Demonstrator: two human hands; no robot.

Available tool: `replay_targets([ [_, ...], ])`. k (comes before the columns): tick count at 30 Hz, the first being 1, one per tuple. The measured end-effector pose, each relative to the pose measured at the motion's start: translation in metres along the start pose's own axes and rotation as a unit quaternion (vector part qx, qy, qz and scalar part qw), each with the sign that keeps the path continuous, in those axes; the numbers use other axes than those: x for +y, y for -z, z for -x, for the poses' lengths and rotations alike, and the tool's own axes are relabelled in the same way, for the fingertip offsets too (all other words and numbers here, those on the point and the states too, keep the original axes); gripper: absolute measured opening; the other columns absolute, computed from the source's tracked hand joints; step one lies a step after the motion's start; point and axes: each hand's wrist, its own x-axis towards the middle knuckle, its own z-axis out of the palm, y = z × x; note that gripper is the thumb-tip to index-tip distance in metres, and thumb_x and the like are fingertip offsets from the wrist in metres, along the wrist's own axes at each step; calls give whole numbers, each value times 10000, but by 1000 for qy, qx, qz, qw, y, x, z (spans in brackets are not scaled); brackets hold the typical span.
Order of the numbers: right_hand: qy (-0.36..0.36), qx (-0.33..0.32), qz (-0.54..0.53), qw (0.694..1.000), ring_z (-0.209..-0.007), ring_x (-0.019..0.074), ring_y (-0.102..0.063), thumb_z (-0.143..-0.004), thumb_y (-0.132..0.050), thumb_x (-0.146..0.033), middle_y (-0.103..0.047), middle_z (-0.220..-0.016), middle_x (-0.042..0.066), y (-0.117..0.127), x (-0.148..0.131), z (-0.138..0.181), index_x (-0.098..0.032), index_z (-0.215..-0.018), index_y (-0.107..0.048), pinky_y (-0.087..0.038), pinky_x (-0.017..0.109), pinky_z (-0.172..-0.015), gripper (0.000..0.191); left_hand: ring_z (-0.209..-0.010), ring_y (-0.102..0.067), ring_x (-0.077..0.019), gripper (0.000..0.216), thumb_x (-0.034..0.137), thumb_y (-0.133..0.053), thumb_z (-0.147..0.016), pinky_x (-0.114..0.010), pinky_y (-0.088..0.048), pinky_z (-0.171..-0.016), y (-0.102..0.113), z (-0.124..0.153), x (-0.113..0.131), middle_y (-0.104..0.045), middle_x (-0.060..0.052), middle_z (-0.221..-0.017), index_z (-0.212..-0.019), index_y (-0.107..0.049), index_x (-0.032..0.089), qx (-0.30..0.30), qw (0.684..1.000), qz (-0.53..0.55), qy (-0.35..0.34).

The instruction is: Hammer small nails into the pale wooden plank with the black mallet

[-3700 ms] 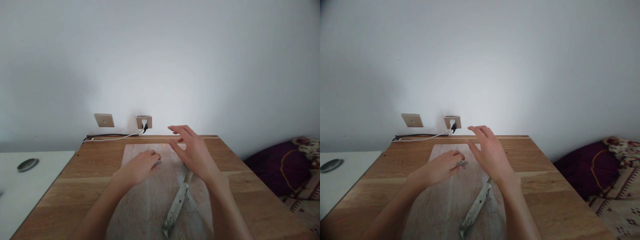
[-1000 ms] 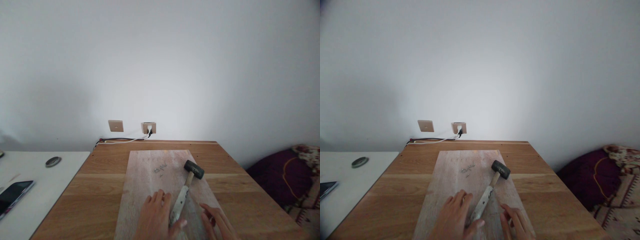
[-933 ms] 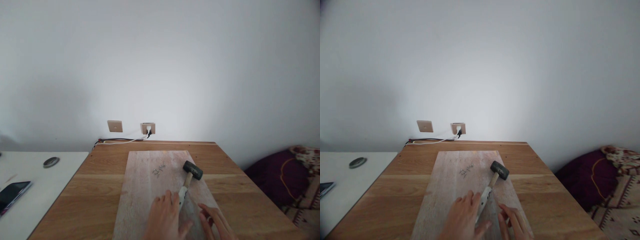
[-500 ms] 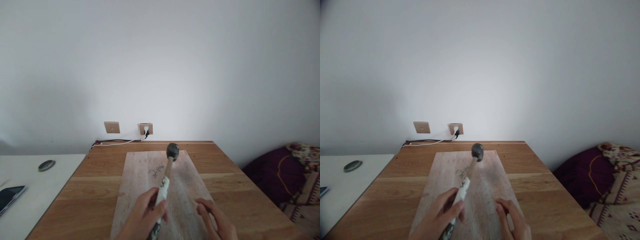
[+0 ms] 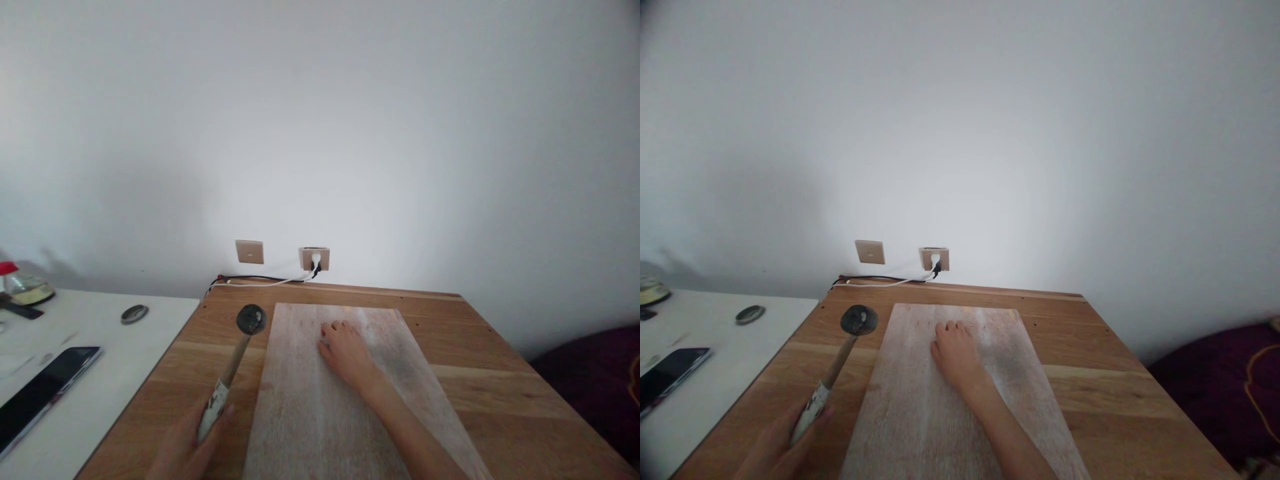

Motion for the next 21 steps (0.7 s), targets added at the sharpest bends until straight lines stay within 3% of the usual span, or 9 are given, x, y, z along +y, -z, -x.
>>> replay_targets([
  [3,8,-13,11,1000,-1032,309,-635,-871,-540,-129,-720,-1016,184,-2,-5,-7,-142,-993,-718,-451,384,-875,216,-956,-738,-312,357,579,-574,-758,-326,-587,-881,2,3,-6,-790,-46,-852,-832,-702,254,-9,1000,-12,-11],
  [8,29,-32,-41,998,-834,219,-676,-813,-584,-83,-744,-869,109,-5,-6,-17,-158,-916,-745,-463,294,-759,206,-896,-752,-295,348,553,-555,-788,-308,-602,-831,-8,9,-15,-790,-34,-822,-831,-718,248,-16,1000,-8,-13],
  [12,53,-3,-109,993,-841,161,-679,-861,-592,-100,-755,-925,67,-4,0,-36,-180,-969,-764,-484,238,-785,219,-915,-753,-298,366,575,-560,-784,-305,-605,-824,-8,9,-21,-790,-32,-821,-810,-719,247,-26,1000,-1,-7],
  [16,64,41,-144,987,-857,163,-680,-952,-527,-137,-746,-1040,81,-8,3,-51,-183,-1080,-748,-514,262,-823,260,-1017,-730,-307,462,608,-564,-784,-353,-558,-966,-7,8,-25,-795,-58,-993,-968,-728,217,-4,1000,7,17],
  [21,105,41,-136,984,-962,200,-669,-968,-544,-151,-728,-1033,107,-24,-3,-54,-167,-1051,-762,-500,303,-921,235,-1059,-708,-315,498,652,-545,-815,-343,-561,-955,-7,10,-25,-787,-54,-1005,-1009,-716,226,-2,999,25,35],
])
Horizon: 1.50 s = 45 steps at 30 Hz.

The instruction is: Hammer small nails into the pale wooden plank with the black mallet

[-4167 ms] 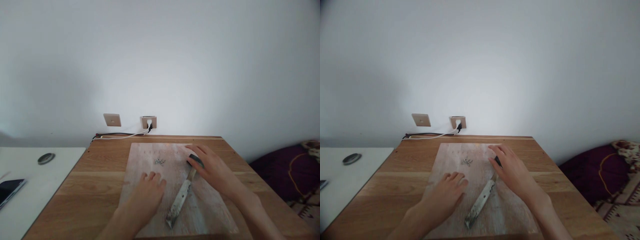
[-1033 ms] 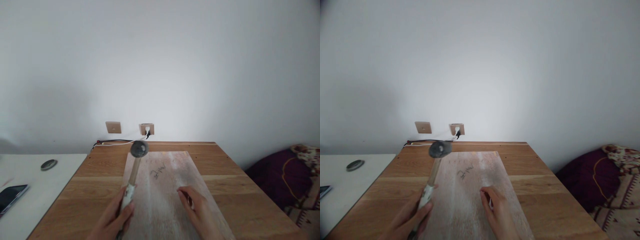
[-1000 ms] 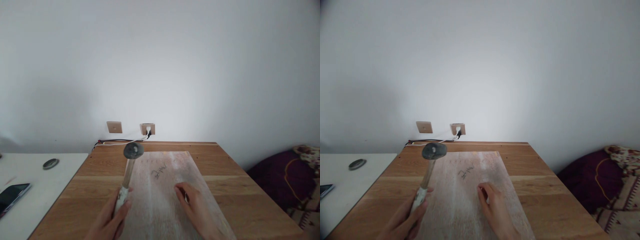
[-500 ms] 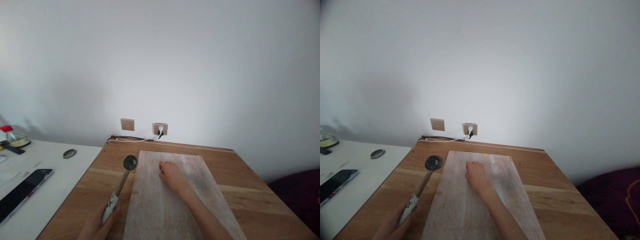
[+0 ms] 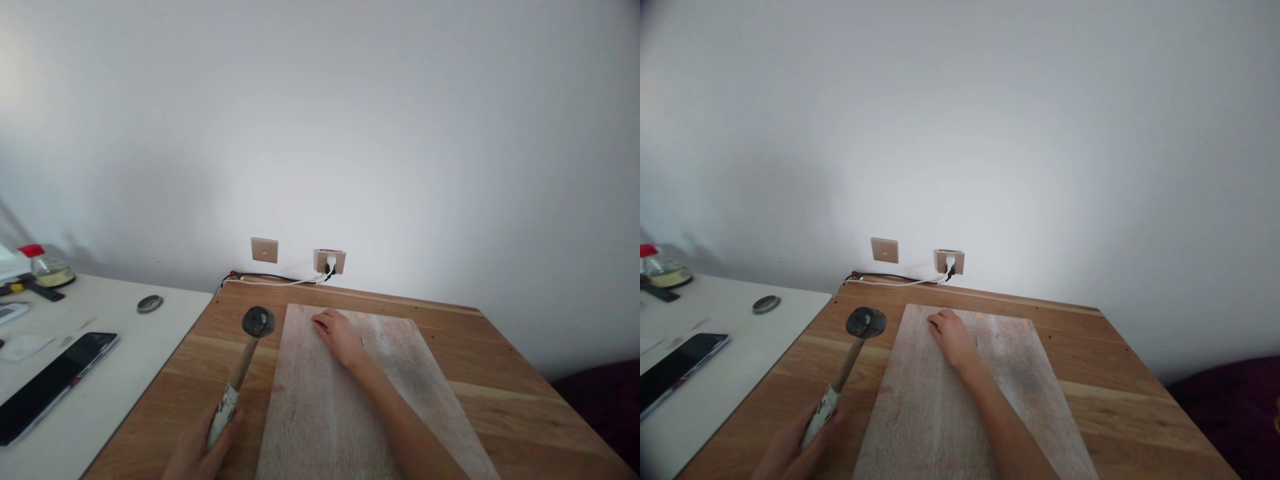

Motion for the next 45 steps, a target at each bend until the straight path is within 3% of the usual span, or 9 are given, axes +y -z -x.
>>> replay_targets([
  [4,6,-6,10,1000,-1050,228,-642,-980,-520,-154,-719,-1072,133,-9,-1,1,-154,-1054,-762,-473,340,-983,253,-1063,-700,-319,535,661,-534,-816,-351,-551,-965,0,0,-3,-774,-76,-1071,-1032,-708,204,-7,1000,-3,-2],
  [8,-8,-8,-2,1000,-1020,200,-666,-958,-539,-135,-735,-1083,111,-11,2,-1,-157,-1079,-744,-482,297,-960,239,-1004,-715,-308,456,621,-526,-835,-317,-557,-908,-2,-4,3,-780,-65,-953,-950,-713,222,-21,999,-6,-24],
  [14,-44,-5,-16,999,-941,192,-689,-908,-577,-111,-744,-1006,95,-14,7,-6,-142,-1230,-646,-507,296,-902,331,-890,-724,-275,411,529,-516,-885,-296,-554,-801,-12,-19,43,-777,-57,-916,-1037,-710,200,-104,993,12,-56],
  [19,-50,-5,-6,999,-1127,227,-622,-898,-604,-153,-649,-1257,149,7,9,14,-145,-1322,-587,-463,348,-1011,425,-1067,-693,-286,422,427,-514,-902,-315,-530,-899,-25,-38,63,-760,-90,-1114,-1215,-667,189,-121,988,18,-90],
  [22,-42,-33,2,999,-1200,245,-579,-887,-600,-139,-635,-1276,141,27,14,39,-159,-1301,-618,-432,370,-1052,415,-1075,-688,-286,395,389,-526,-891,-326,-512,-935,-29,-46,62,-757,-89,-1136,-1203,-676,201,-133,985,4,-107],
  [29,-7,-91,6,996,-1112,228,-596,-948,-573,-198,-668,-1162,102,49,23,84,-179,-1241,-675,-452,338,-993,310,-1015,-700,-302,375,434,-527,-894,-338,-519,-894,-26,-48,59,-772,-78,-1065,-1122,-706,196,-140,985,-12,-99],
  [37,0,-111,32,993,-1035,224,-613,-917,-509,-73,-675,-1062,89,55,14,75,-182,-1050,-753,-469,328,-937,298,-1042,-691,-298,405,423,-522,-889,-329,-512,-919,-31,-43,67,-764,-85,-1102,-1155,-706,178,-160,982,-3,-103],
  [45,-7,-131,36,991,-946,206,-620,-840,-542,-35,-671,-1001,89,54,10,62,-165,-961,-734,-467,291,-853,261,-1058,-691,-287,397,436,-513,-900,-303,-514,-915,-31,-44,65,-765,-71,-1103,-1149,-703,192,-156,983,-8,-95],
])
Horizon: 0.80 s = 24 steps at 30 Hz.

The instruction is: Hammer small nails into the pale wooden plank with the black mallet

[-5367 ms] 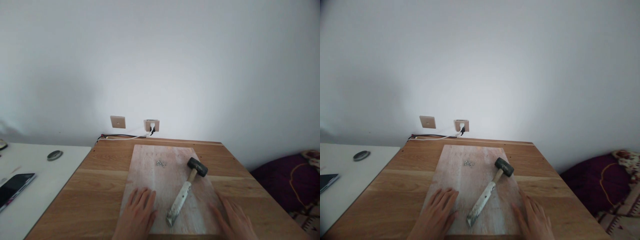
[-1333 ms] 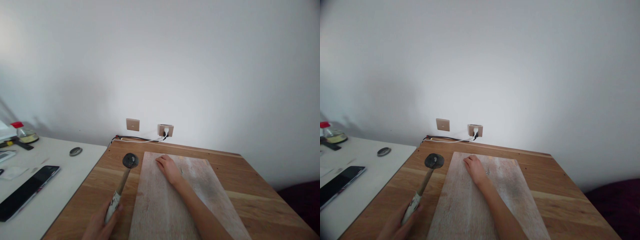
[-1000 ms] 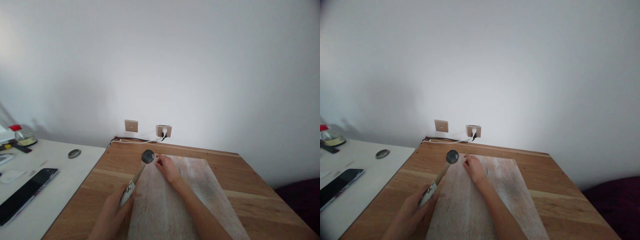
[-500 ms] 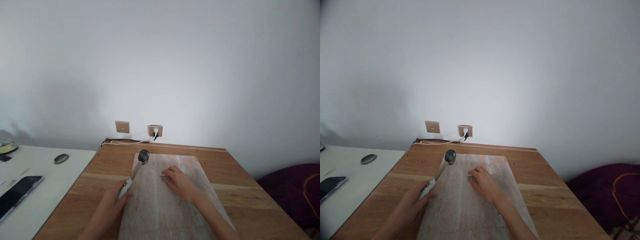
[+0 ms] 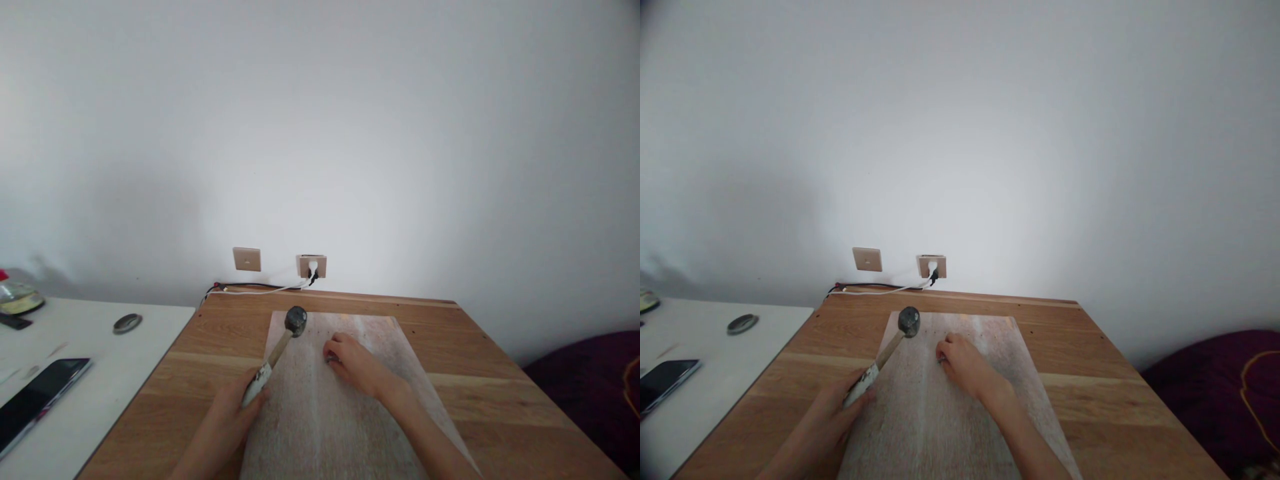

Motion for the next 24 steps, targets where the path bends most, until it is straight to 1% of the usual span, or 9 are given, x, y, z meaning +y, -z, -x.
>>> replay_targets([
  [3,2,-18,-18,1000,-852,174,-633,-779,-601,-28,-676,-949,62,0,10,-8,-176,-905,-741,-470,256,-789,240,-1020,-702,-282,384,436,-514,-897,-296,-518,-893,1,-1,1,-773,-67,-1068,-1116,-713,191,-1,1000,-2,1],
  [6,15,-25,-37,999,-825,164,-644,-739,-664,-52,-690,-919,40,2,19,-15,-182,-852,-747,-474,242,-766,192,-1048,-695,-289,395,441,-532,-879,-311,-515,-918,2,0,1,-769,-74,-1089,-1122,-717,190,9,1000,6,-1],
  [10,22,-3,-60,998,-784,151,-666,-809,-634,-94,-727,-853,13,5,22,-23,-182,-909,-743,-486,223,-725,172,-1011,-701,-301,431,481,-562,-853,-334,-536,-886,0,2,1,-776,-79,-969,-1120,-720,183,38,999,28,0],
  [12,12,27,-55,998,-811,166,-675,-876,-575,-119,-746,-889,41,5,20,-30,-168,-969,-744,-494,248,-751,200,-937,-708,-297,456,514,-571,-849,-327,-552,-810,-1,3,1,-766,-70,-856,-1126,-714,181,55,998,40,6],
  [15,-5,65,-34,997,-944,195,-677,-924,-522,-109,-745,-1015,101,1,13,-46,-144,-1015,-750,-489,294,-865,248,-784,-702,-276,525,568,-569,-847,-302,-544,-685,-2,3,2,-724,-52,-717,-1160,-693,165,67,996,57,32],
  [18,-12,59,-11,998,-985,197,-674,-948,-550,-116,-733,-1022,96,-6,6,-62,-138,-978,-738,-497,343,-926,192,-611,-651,-229,584,609,-564,-844,-277,-510,-584,-3,4,1,-688,-31,-657,-1187,-672,150,56,994,75,54],
  [20,-15,45,2,999,-977,196,-676,-968,-604,-217,-718,-1039,69,-9,3,-70,-144,-998,-708,-528,394,-919,130,-536,-606,-202,598,620,-568,-839,-267,-490,-546,-4,5,-2,-667,-16,-628,-1187,-666,143,42,994,83,62],
  [22,-16,37,8,999,-981,199,-676,-969,-633,-322,-699,-1095,56,-13,1,-74,-157,-1075,-676,-556,423,-892,201,-515,-588,-193,598,624,-568,-838,-265,-487,-543,-6,7,-6,-651,-6,-605,-1175,-670,141,28,993,89,69],
  [24,-16,40,7,999,-996,203,-673,-969,-635,-356,-684,-1142,62,-15,2,-77,-163,-1130,-658,-566,423,-880,252,-553,-608,-204,590,627,-570,-834,-272,-501,-575,-8,8,-10,-663,-14,-627,-1157,-682,146,25,993,90,72],
])
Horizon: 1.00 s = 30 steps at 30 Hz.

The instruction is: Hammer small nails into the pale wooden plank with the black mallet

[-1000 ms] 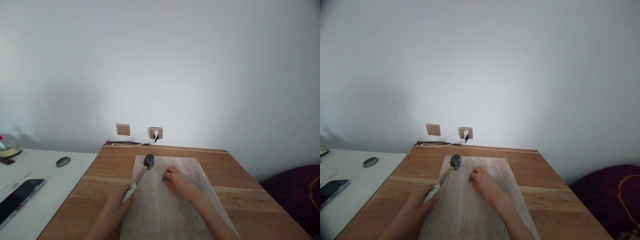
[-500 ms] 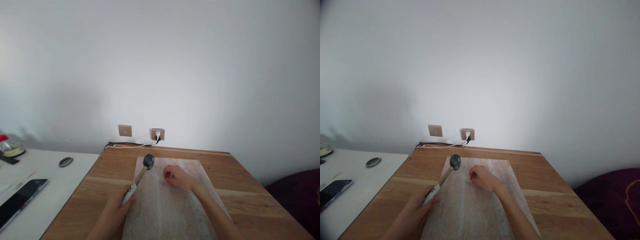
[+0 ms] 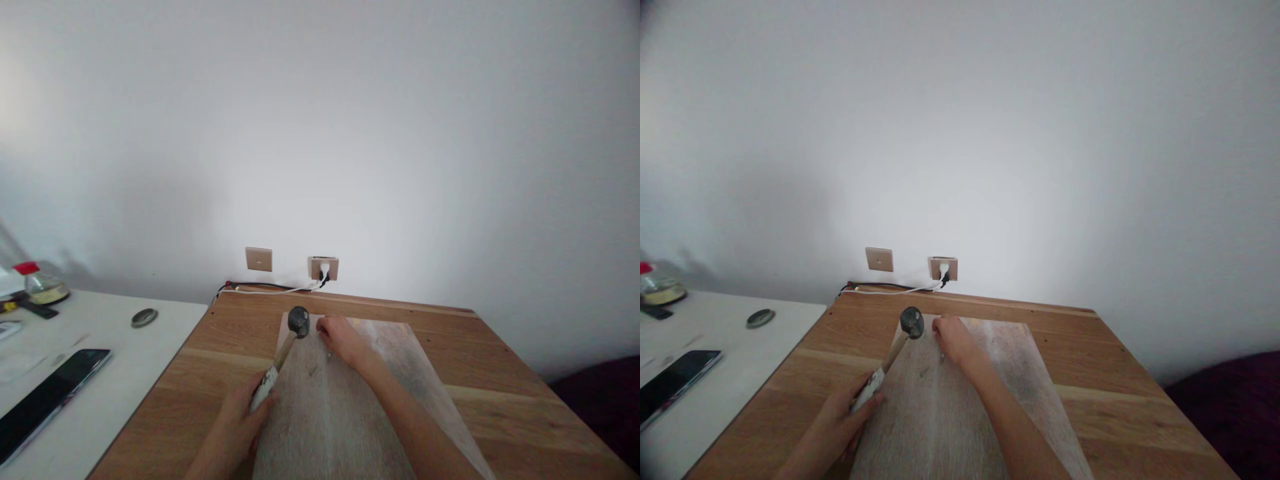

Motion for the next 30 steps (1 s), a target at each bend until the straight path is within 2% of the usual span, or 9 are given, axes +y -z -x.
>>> replay_targets([
  [4,-4,24,-15,1000,-913,180,-678,-970,-633,-320,-698,-1026,38,-5,4,1,-148,-1041,-669,-569,389,-833,190,-803,-685,-266,531,585,-593,-818,-295,-534,-716,-3,-1,-2,-738,-59,-816,-1144,-704,181,16,999,-7,-28],
  [8,2,53,-34,998,-849,159,-655,-929,-620,-139,-696,-892,14,-9,6,3,-139,-963,-671,-531,324,-796,61,-950,-682,-294,473,515,-564,-832,-310,-532,-806,-5,-3,4,-760,-76,-939,-1144,-713,192,-3,999,-8,-48],
  [11,2,55,-43,998,-807,147,-649,-923,-622,-129,-694,-861,11,-10,8,5,-141,-923,-671,-526,306,-774,50,-954,-679,-298,485,508,-548,-833,-317,-530,-808,-6,-4,10,-757,-75,-913,-1152,-708,179,-9,999,-7,-33],
  [16,-11,46,-37,998,-847,162,-670,-966,-637,-342,-691,-932,14,-12,14,3,-148,-950,-667,-562,366,-799,196,-887,-669,-281,503,509,-547,-844,-313,-520,-771,-9,-6,19,-708,-46,-760,-1178,-689,162,-14,999,-5,-33],
  [18,-19,46,-36,998,-836,161,-663,-952,-654,-327,-689,-907,11,-12,16,3,-147,-909,-666,-551,360,-800,185,-779,-655,-250,501,504,-538,-855,-291,-506,-695,-10,-8,23,-683,-28,-719,-1196,-675,164,-21,999,-9,-28],
  [21,-29,57,-39,997,-849,178,-643,-876,-719,-237,-690,-881,34,-9,19,7,-147,-862,-670,-504,322,-800,104,-671,-616,-201,492,493,-538,-856,-251,-466,-607,-12,-13,28,-692,-29,-762,-1200,-665,165,-41,999,-16,-25],
  [24,-46,78,-37,995,-935,213,-624,-853,-684,-147,-689,-978,101,-1,21,19,-135,-929,-684,-458,308,-830,76,-629,-600,-185,486,486,-523,-859,-237,-442,-563,-15,-16,32,-708,-39,-804,-1195,-662,163,-56,998,-30,-24],
  [27,-47,76,-36,995,-939,212,-623,-915,-586,-156,-680,-997,120,6,15,38,-130,-947,-693,-443,297,-839,115,-753,-655,-228,473,470,-511,-855,-256,-481,-636,-16,-17,34,-728,-64,-872,-1165,-677,154,-45,997,-51,-46],
  [30,-13,31,-41,999,-866,184,-644,-919,-615,-244,-689,-944,78,7,0,55,-159,-967,-707,-450,254,-777,134,-944,-673,-273,448,445,-525,-845,-284,-510,-789,-17,-16,36,-744,-79,-920,-1153,-691,164,-28,995,-66,-65],
])
